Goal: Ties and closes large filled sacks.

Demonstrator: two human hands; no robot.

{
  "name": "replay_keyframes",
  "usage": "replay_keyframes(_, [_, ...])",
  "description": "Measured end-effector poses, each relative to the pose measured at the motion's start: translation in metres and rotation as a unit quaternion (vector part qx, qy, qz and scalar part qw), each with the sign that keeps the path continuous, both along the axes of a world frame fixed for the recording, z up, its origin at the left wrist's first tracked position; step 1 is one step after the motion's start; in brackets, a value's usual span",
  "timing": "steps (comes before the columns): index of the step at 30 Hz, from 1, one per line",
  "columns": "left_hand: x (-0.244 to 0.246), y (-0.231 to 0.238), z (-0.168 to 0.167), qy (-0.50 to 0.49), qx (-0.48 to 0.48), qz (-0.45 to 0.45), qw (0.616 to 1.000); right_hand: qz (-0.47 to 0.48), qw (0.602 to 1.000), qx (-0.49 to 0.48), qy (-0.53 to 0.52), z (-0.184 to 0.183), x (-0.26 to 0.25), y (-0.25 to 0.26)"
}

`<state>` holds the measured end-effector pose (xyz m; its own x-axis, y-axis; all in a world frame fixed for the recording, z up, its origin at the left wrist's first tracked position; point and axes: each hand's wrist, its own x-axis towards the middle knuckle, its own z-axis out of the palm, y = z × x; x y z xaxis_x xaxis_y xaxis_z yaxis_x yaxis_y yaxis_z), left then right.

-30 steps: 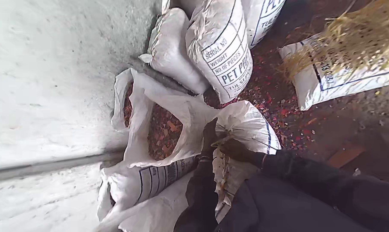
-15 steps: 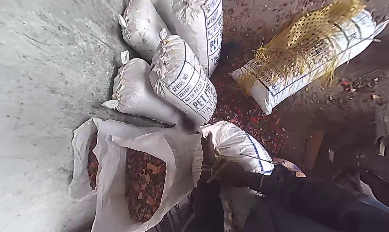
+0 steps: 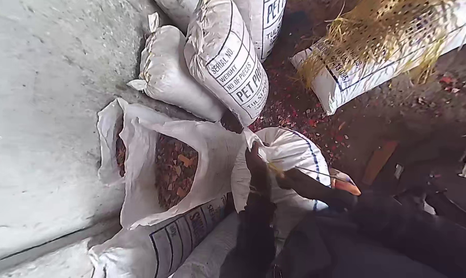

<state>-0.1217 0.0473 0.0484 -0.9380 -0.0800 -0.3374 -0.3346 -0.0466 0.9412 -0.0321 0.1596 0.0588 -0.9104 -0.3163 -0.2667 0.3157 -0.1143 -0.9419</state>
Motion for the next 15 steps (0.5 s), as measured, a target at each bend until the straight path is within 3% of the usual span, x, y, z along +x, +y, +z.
replay_keyframes(3, [0.004,0.004,-0.003,0.001,0.056,0.007,0.998,-0.02,0.999,-0.027,-0.009,-0.014,0.011,0.008])
replay_keyframes(7, [-0.01,0.002,-0.005,-0.058,0.023,-0.006,0.998,-0.076,0.988,-0.133,-0.006,-0.029,-0.005,0.016])
replay_keyframes(10, [-0.026,-0.016,-0.003,-0.006,-0.018,-0.145,0.989,-0.08,0.985,-0.149,-0.027,-0.031,-0.012,0.015])
replay_keyframes(12, [-0.041,-0.032,0.002,0.026,-0.122,-0.264,0.956,-0.073,0.982,-0.171,-0.046,-0.035,-0.013,0.017])
replay_keyframes(15, [-0.066,-0.048,-0.004,0.093,-0.286,-0.394,0.868,-0.06,0.98,-0.177,-0.067,-0.038,-0.013,0.019])
